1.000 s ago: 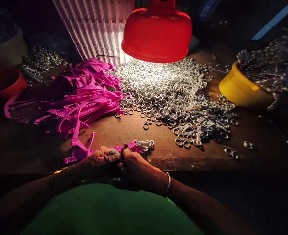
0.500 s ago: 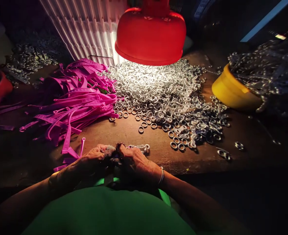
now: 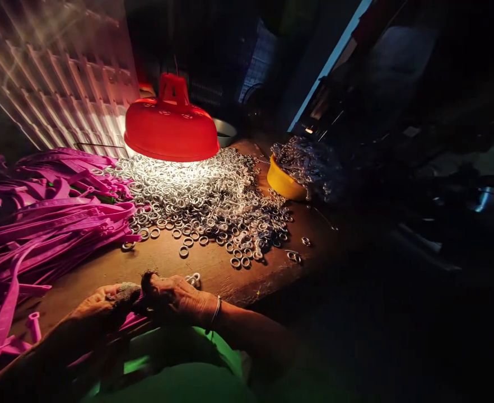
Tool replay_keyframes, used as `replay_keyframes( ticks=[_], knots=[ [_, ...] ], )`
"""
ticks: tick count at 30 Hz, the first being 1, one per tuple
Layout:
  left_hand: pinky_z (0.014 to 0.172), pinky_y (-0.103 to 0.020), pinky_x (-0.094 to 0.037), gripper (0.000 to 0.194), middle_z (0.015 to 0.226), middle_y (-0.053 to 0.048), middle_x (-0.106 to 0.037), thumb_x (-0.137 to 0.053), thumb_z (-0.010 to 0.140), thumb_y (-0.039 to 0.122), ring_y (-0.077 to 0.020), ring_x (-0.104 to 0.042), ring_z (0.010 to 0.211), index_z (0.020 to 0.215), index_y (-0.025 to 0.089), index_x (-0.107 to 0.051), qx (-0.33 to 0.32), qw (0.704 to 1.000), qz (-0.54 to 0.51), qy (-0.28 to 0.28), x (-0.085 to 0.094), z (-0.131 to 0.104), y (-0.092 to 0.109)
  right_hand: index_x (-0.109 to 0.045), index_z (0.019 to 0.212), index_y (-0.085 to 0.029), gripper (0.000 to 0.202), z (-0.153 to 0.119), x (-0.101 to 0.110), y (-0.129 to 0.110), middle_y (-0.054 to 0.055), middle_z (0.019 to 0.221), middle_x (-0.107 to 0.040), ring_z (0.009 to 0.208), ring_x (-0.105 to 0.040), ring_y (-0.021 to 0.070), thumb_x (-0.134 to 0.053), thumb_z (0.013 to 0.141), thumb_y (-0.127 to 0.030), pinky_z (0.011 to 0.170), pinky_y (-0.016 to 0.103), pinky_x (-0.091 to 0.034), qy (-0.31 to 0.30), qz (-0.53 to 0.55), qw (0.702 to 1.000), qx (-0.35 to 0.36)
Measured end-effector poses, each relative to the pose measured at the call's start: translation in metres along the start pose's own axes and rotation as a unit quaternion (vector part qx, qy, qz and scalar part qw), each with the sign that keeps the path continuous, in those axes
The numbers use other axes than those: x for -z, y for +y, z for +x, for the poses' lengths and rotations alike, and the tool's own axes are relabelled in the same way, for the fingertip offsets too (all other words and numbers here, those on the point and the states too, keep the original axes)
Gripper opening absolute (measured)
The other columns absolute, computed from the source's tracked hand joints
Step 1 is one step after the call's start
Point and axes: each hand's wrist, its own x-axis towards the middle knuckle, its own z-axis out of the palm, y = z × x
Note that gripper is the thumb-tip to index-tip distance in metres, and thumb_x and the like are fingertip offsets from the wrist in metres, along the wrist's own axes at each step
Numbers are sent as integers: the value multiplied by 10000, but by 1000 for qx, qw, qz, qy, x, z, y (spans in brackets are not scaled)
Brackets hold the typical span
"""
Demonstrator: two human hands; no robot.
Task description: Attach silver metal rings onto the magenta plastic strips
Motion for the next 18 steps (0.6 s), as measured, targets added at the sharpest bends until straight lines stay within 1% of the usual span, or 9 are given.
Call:
replay_keyframes(
  ticks=[1, 3, 4, 6, 7, 9, 13, 15, 18],
  knots=[
    [444, -207, -160, 438, 477, 57, -386, -774, 565, 500, -49, -251, 448, 643, 132, -550, -5, 1000, -8, 10, -4, -3, 2, -465, 968, -169, 235, -1, -2, -1, 39, 841, -555, 658, -457, 118, -575, 778, -252, 580, 229, -398, 6, 5, 1000, 3],
    [453, -208, -176, 473, 484, 60, -358, -769, 556, 527, -56, -273, 470, 593, 145, -493, -10, 1000, -19, 16, -11, -10, 5, -489, 920, -164, 134, -4, -5, -6, 50, 808, -552, 652, -449, 132, -516, 816, -244, 598, 260, -414, 22, 22, 999, 6],
    [457, -207, -184, 500, 498, 57, -360, -766, 547, 549, -58, -287, 483, 582, 150, -467, -6, 1000, -18, 4, -14, -13, 7, -497, 889, -166, 89, -6, -6, -10, 52, 783, -547, 643, -441, 136, -457, 852, -237, 603, 272, -420, 30, 35, 999, 11],
    [453, -209, -163, 509, 508, 61, -348, -735, 585, 574, -51, -261, 477, 592, 153, -449, -9, 1000, 5, -24, -14, -16, 9, -507, 891, -162, 173, -10, -5, -15, 59, 766, -546, 634, -434, 140, -349, 905, -232, 620, 288, -439, 47, 64, 996, 30],
    [450, -212, -149, 502, 509, 63, -340, -720, 608, 574, -48, -244, 473, 597, 152, -448, -12, 999, 18, -39, -13, -18, 11, -512, 927, -155, 204, -12, -5, -18, 64, 779, -557, 639, -442, 140, -321, 917, -225, 636, 292, -451, 49, 80, 995, 38],
    [447, -225, -132, 495, 504, 65, -320, -711, 618, 567, -49, -228, 468, 586, 153, -442, -21, 997, 32, -65, -12, -21, 13, -521, 1001, -145, 215, -16, -4, -21, 72, 830, -586, 677, -480, 139, -335, 919, -217, 686, 296, -472, 39, 105, 993, 39],
    [439, -231, -136, 527, 493, 61, -311, -732, 570, 582, -48, -245, 459, 546, 149, -432, -2, 996, 24, -90, -14, -26, 15, -535, 1088, -162, 249, -21, -10, -24, 67, 857, -623, 713, -536, 152, -370, 926, -254, 678, 300, -489, 16, 106, 994, -22],
    [452, -219, -183, 512, 512, 44, -365, -729, 592, 572, -53, -299, 473, 562, 139, -458, 4, 996, -3, -92, -17, -27, 14, -526, 1126, -159, 279, -23, -14, -26, 75, 864, -630, 715, -548, 163, -388, 930, -303, 652, 300, -488, 28, 102, 993, -46],
    [479, -217, -240, 502, 553, 19, -435, -748, 573, 564, -72, -373, 509, 592, 134, -490, 11, 996, -37, -81, -21, -27, 12, -548, 1084, -165, 283, -25, -19, -30, 71, 834, -631, 710, -558, 165, -405, 934, -358, 629, 282, -475, 57, 120, 987, -91]
  ],
)
